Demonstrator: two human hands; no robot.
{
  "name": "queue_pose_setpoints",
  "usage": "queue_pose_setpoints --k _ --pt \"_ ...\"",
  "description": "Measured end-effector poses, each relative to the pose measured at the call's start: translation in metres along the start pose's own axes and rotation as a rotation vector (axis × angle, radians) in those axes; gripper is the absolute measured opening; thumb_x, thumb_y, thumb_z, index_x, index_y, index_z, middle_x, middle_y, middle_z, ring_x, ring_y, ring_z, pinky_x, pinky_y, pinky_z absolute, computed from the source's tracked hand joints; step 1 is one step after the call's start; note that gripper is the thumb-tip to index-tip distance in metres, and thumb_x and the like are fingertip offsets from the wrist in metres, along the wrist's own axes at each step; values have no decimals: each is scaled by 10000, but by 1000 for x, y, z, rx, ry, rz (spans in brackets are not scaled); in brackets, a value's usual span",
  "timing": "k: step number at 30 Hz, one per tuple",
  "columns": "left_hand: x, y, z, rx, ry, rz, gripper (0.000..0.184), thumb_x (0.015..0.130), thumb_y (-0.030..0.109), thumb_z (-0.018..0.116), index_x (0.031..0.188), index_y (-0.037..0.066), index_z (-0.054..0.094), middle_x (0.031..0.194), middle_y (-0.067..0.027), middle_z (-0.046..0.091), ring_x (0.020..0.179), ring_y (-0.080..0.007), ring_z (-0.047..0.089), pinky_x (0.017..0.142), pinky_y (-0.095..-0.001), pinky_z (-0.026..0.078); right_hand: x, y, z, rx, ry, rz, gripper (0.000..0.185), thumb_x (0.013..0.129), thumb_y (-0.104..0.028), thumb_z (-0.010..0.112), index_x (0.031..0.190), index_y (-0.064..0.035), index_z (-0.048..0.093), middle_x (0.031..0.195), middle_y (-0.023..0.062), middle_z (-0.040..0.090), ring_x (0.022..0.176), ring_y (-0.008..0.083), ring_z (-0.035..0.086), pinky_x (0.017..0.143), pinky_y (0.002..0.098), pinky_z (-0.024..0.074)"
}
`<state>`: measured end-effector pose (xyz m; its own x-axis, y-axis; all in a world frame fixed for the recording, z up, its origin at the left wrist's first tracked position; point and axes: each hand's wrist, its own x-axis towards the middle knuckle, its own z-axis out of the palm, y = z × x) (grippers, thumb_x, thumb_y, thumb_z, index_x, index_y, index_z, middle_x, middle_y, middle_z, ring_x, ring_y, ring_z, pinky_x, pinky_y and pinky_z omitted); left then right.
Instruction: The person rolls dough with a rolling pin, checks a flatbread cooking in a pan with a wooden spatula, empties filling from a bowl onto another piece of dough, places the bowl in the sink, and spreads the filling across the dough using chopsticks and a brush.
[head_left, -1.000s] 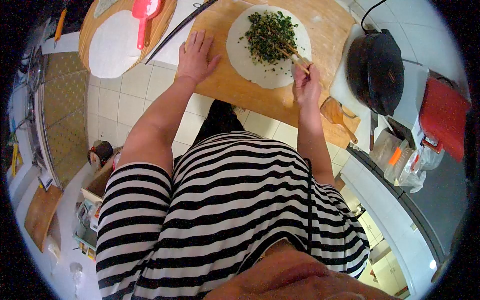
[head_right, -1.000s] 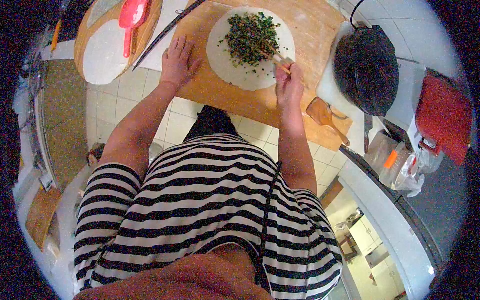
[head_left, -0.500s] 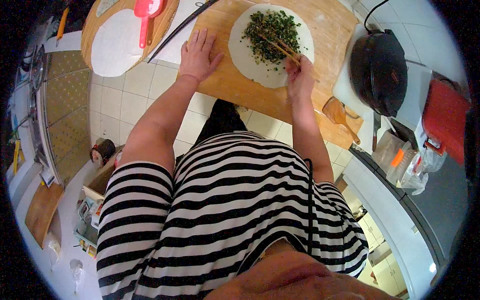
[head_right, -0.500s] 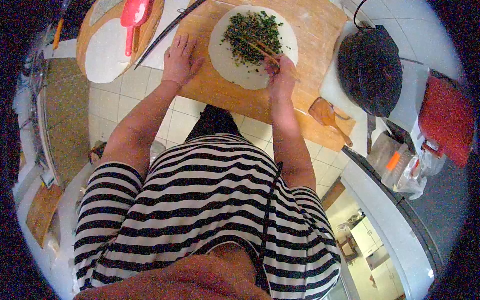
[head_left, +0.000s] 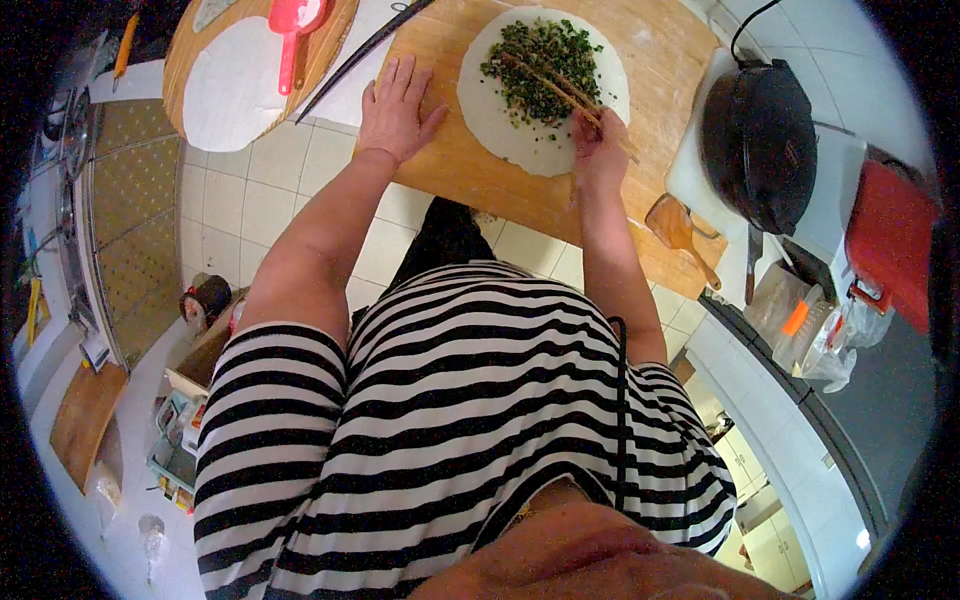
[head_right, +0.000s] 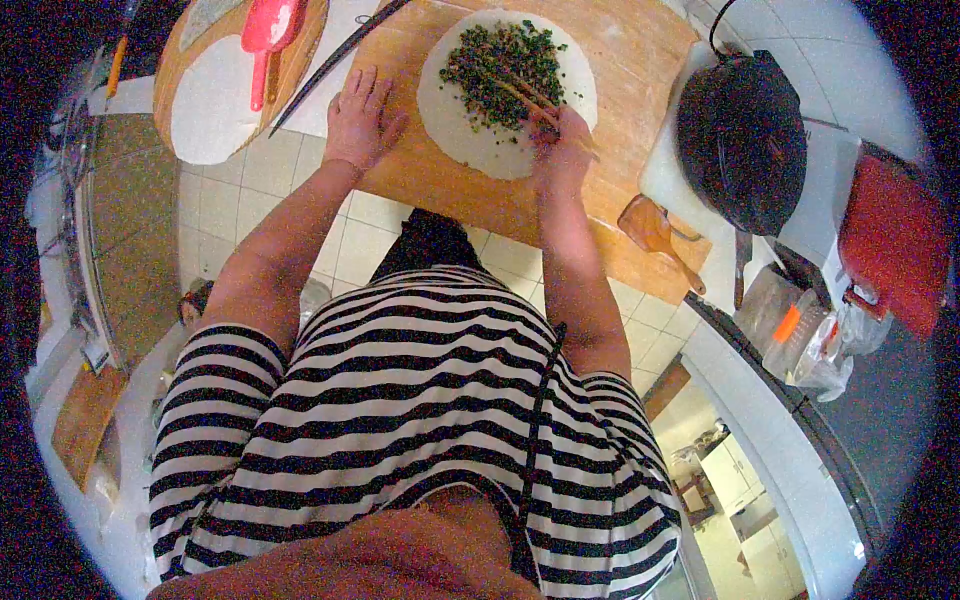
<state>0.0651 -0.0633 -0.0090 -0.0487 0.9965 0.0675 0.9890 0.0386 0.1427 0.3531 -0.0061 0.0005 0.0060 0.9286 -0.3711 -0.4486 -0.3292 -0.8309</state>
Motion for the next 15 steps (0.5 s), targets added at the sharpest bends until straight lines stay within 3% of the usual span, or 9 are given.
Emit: queue_pose_setpoints --k 5,11,15 --pt "1 0 2 4 -8 -9 601 871 488 510 1370 176 388 1480 -89 265 1376 -269 219 1060 -505 225 -11 0 -5 90 129 51 212 943 -202 493 1052 -22 511 931 96 584 789 199 583 689 314 479" --pt "1 0 1 33 5 5 599 872 497 502 1367 178 391 1484 -80 267 1373 -263 232 1055 -501 236 -26 1 -19 82 55 99 213 939 -199 503 1055 -21 515 932 120 595 738 172 566 632 250 467" --pt "3 2 -3 54 -49 -15 600 876 507 491 1368 180 390 1486 -70 264 1379 -253 221 1062 -491 236 -19 0 -35 226 134 61 229 949 -211 479 1078 -26 516 928 97 596 807 188 597 677 273 499"
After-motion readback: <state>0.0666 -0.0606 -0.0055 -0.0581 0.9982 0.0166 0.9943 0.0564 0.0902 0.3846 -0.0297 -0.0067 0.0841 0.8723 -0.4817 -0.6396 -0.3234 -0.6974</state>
